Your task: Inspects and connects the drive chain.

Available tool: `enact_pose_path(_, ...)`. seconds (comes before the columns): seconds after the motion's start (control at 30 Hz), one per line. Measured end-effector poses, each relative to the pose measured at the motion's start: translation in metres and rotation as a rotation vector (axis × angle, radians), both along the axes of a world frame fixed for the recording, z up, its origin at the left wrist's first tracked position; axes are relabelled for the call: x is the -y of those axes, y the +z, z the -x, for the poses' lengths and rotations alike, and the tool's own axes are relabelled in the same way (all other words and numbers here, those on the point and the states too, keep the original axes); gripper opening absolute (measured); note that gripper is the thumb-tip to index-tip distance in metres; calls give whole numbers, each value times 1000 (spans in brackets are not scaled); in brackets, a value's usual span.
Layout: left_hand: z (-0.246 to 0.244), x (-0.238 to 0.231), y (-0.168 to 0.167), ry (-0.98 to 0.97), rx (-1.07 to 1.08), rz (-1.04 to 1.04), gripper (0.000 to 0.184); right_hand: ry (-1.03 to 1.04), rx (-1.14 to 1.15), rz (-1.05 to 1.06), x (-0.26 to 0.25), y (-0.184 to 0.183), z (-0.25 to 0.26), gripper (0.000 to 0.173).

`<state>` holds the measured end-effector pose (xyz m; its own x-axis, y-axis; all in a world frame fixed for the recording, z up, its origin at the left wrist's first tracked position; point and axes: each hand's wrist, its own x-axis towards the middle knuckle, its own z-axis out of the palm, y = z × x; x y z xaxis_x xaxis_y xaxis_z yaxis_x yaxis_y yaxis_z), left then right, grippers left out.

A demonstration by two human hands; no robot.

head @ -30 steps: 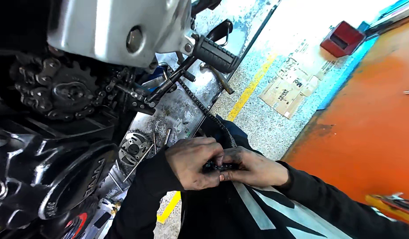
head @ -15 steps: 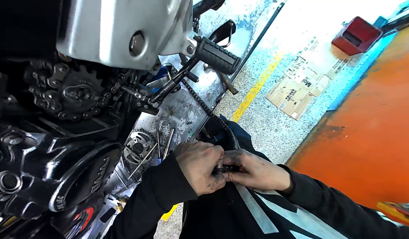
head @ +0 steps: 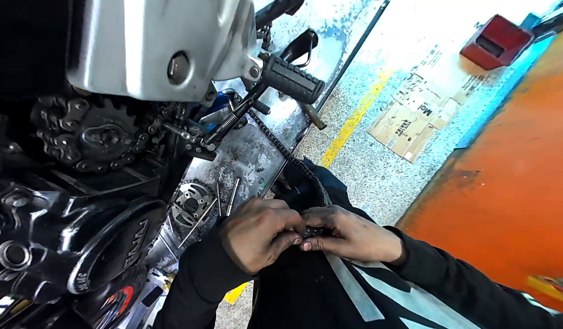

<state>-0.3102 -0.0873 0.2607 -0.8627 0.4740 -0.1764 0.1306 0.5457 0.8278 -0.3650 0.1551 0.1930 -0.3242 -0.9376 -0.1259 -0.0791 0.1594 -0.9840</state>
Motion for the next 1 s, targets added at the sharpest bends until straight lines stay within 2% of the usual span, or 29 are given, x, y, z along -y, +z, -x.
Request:
enact_pose_path(0.13,1,6,-4,-2,-3,-42,10,2,10,7,0,0,1,29)
enact_pose_path(0.27,0,19,-17,128,32,-363,12,-11,1,20,-1,-2,3,31)
enact_pose_path(0.33,-3,22,-18,216,25,-444,15,-7,-7,16,-1,-2,3,34)
enact_pose_path(0.4,-8,19,-17,240,9,-349,26,-7,-8,16,0,2,3,33)
enact_pose_path(0.47,-16,10,-15,247,2,-143,35,-15,-5,-1,2,4,3,31)
enact_pose_path(0.57,-29,-9,-7,303,-48,169,32,-30,-23,-47,5,6,2,32)
enact_pose_path(0.63,-35,-18,-3,333,-58,259,28,-22,-42,-70,7,8,1,33)
enact_pose_path(0.87,-37,-28,-2,407,-8,226,17,0,-32,-46,11,5,0,25)
enact_pose_path(1.0,-41,-34,-2,465,-62,193,11,-5,-22,-51,13,8,1,23)
